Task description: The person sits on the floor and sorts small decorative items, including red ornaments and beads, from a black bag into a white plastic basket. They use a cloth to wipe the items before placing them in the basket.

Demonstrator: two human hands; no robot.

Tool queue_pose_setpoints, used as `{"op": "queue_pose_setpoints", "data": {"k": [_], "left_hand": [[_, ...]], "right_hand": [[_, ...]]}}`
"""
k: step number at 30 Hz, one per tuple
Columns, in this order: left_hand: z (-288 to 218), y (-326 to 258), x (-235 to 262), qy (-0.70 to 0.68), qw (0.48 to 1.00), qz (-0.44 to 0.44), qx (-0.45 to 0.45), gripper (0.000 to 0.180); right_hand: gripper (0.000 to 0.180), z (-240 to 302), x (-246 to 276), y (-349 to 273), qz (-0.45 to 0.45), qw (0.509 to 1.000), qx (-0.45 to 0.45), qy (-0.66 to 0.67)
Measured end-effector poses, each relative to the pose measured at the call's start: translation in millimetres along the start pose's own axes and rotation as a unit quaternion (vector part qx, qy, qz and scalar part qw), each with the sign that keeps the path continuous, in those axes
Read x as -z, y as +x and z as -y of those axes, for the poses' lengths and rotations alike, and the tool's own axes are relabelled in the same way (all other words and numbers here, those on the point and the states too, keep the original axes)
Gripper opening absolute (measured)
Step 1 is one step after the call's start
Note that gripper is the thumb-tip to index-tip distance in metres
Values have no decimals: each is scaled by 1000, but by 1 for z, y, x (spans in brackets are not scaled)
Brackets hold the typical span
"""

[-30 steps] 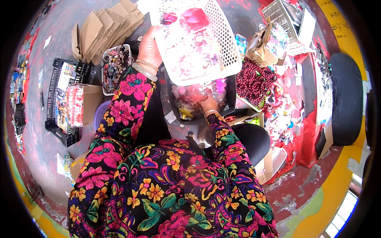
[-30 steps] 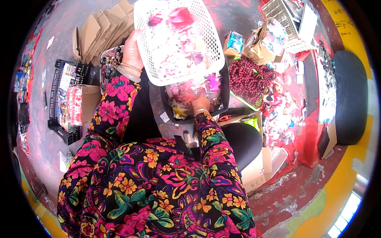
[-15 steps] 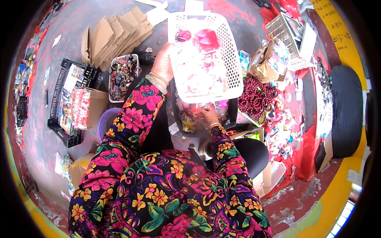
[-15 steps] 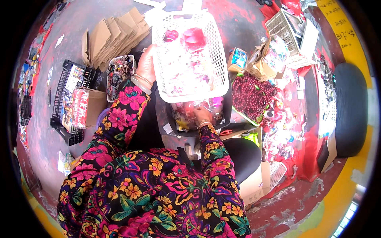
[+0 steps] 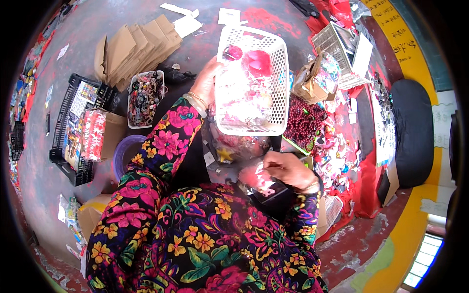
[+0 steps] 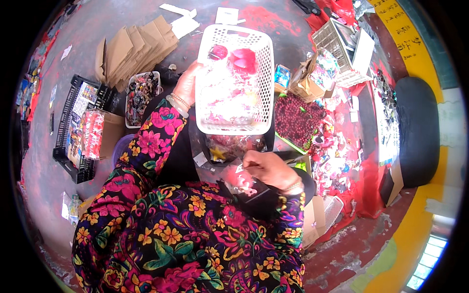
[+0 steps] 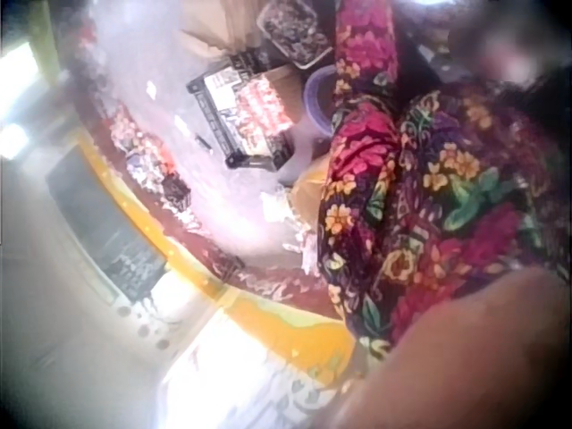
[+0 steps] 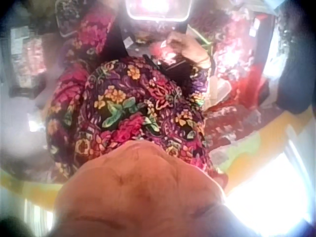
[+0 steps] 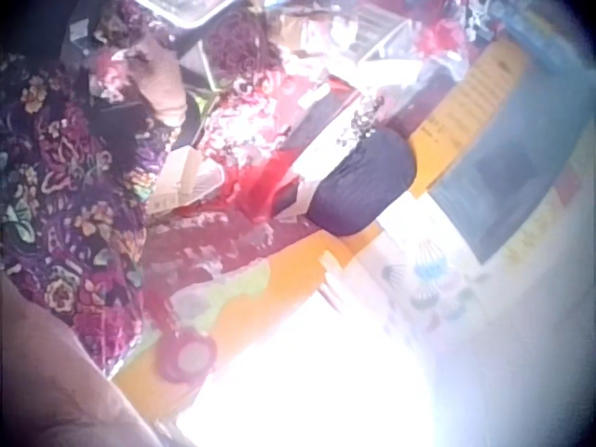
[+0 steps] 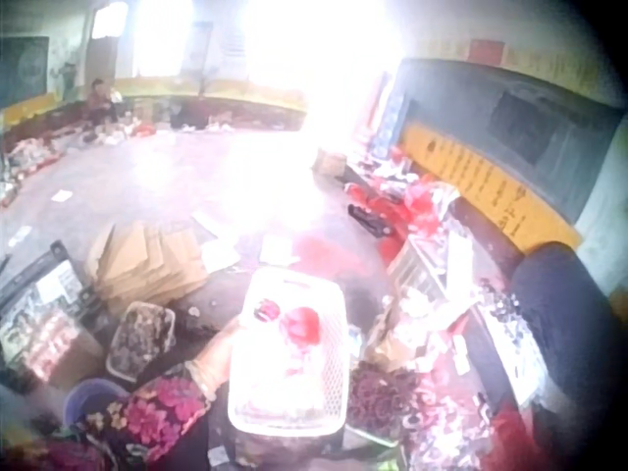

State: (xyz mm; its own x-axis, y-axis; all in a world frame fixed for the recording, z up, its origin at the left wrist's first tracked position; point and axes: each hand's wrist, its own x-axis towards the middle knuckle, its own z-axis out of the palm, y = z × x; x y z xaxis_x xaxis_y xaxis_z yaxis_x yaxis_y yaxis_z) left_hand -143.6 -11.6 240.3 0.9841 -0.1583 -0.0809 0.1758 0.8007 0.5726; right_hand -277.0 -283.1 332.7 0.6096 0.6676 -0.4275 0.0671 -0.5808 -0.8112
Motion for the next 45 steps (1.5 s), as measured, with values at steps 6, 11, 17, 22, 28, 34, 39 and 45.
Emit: {"op": "queue_pose_setpoints", "data": {"k": [6,11,17,22,28,34,39,45], "left_hand": [[18,-26,-16,4,998,47,50,43],[40,-50,-24,-10,993,45,109,38],[58,-52,-14,27,994,35,103,39],[63,-49,-15,33,996,30,83,40],[71,-47,-6,33,992,48,112,45],[71,-46,-10,22,993,74,91,51],[69,-46,-9,19,993,61,102,50],[61,-49,-18,5,990,76,120,43]], "right_hand": [[3,23,7,-10,-303,874,59,376],[1,1,-7,26,-339,837,20,428],[4,-22,-25,47,-309,863,-49,395],[4,-33,-25,55,-322,841,-86,427],[3,-33,-21,60,-377,832,-94,395],[4,-40,-38,66,-345,850,-119,381],[11,-22,-24,55,-375,830,-68,408],[18,7,-12,32,-431,846,103,298]]}}
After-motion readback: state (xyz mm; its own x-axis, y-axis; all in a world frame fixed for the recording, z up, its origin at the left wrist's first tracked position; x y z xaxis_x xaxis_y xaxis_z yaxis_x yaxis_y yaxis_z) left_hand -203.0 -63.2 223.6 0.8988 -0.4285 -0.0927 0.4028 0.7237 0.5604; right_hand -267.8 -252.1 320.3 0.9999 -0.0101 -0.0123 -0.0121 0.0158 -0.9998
